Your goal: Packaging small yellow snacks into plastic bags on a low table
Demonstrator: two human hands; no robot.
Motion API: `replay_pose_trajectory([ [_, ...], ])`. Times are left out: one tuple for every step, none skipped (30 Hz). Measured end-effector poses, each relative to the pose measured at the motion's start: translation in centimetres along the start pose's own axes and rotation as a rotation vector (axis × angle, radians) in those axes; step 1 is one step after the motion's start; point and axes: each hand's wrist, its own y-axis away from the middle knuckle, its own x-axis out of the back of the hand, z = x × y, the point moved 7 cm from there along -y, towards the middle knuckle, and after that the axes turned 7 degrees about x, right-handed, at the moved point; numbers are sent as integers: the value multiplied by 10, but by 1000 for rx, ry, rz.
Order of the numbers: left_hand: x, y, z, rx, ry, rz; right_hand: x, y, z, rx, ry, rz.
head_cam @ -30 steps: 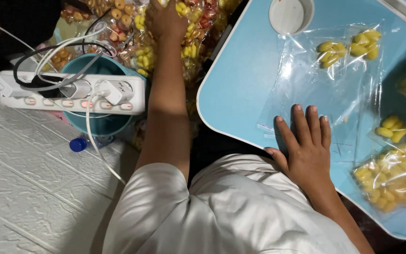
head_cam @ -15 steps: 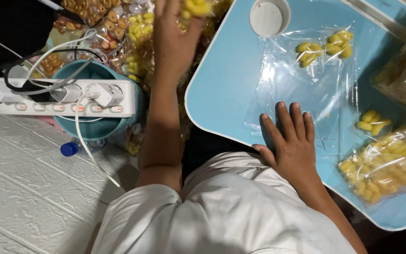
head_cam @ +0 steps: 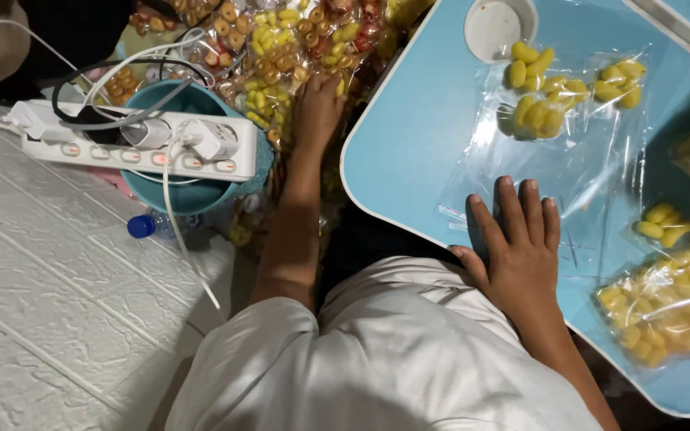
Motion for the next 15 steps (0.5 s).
replay_pose_trajectory([
  [-17,0,-6,1,2,-3,1,1,1,-1,0,-3],
  [-29,-2,-13,-29,-35,44,1,0,1,0,2,1],
  [-40,-3,-20,-60,-71,90,1,-1,0,1,3,5],
  [-43,-8,-20,-60,-67,99,1,-1,0,6,10,9],
  [-49,-14,-27,44,-52,57,1,-2,0,0,9,6],
  [-54,-14,-36,152,-39,10,0,0,-1,-5,3,-2],
  [-54,-18,-37,157,-37,15,0,0,0,2,5,-2],
  [-56,-23,-38,166,-24,-22,0,0,-1,2,9,-1],
  [-59,-28,-38,175,-10,-59,0,0,0,1,13,1],
  [-53,-28,-32,171,-10,-55,1,0,0,0,15,6],
  [-43,-29,-25,154,-31,18,2,-1,0,-4,15,5],
  [-32,-25,-20,142,-55,88,2,0,-1,-5,11,0],
  [-43,-20,-28,143,-57,89,2,0,-2,-4,9,1],
  [-51,-15,-36,176,-236,175,2,0,-2,-2,11,5],
  [-58,-10,-42,208,-416,260,2,0,-1,0,14,10],
])
